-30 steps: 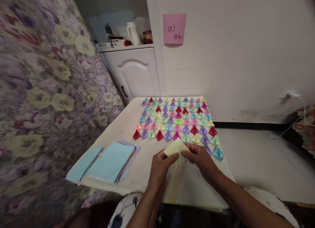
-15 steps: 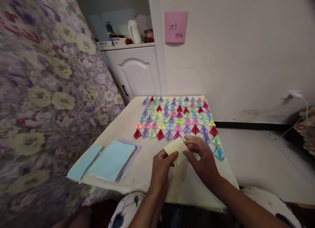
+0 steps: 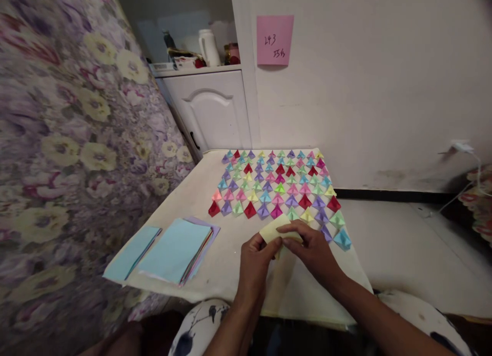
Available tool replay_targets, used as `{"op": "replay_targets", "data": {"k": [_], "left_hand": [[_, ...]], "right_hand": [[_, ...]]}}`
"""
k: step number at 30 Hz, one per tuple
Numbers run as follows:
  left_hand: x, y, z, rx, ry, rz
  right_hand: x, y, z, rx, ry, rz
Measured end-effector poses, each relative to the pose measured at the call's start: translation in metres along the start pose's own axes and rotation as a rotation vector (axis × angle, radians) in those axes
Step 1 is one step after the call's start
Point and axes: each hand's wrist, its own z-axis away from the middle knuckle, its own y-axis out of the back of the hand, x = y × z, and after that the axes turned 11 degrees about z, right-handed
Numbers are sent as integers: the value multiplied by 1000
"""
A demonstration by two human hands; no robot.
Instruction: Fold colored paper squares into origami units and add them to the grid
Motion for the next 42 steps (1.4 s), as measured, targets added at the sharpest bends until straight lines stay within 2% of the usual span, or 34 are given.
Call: {"op": "replay_targets", "data": {"k": [4, 10, 18, 27, 35, 42], "left_hand": [[5, -4, 4, 4, -6, 32], [7, -1, 4, -32, -41, -14], [3, 0, 1, -43, -91, 1], [6, 0, 2, -84, -89, 5], [8, -2, 4, -26, -86, -43], [12, -1, 5, 0, -186, -53]], "right_hand": [[-2, 1, 0, -30, -95, -95], [2, 1, -2, -49, -153, -166], [2, 0, -3, -19, -132, -142], [-2, 2, -1, 59, -51, 57], [0, 0, -1, 116, 59, 167], [-2, 1, 0, 106, 83, 189]]}}
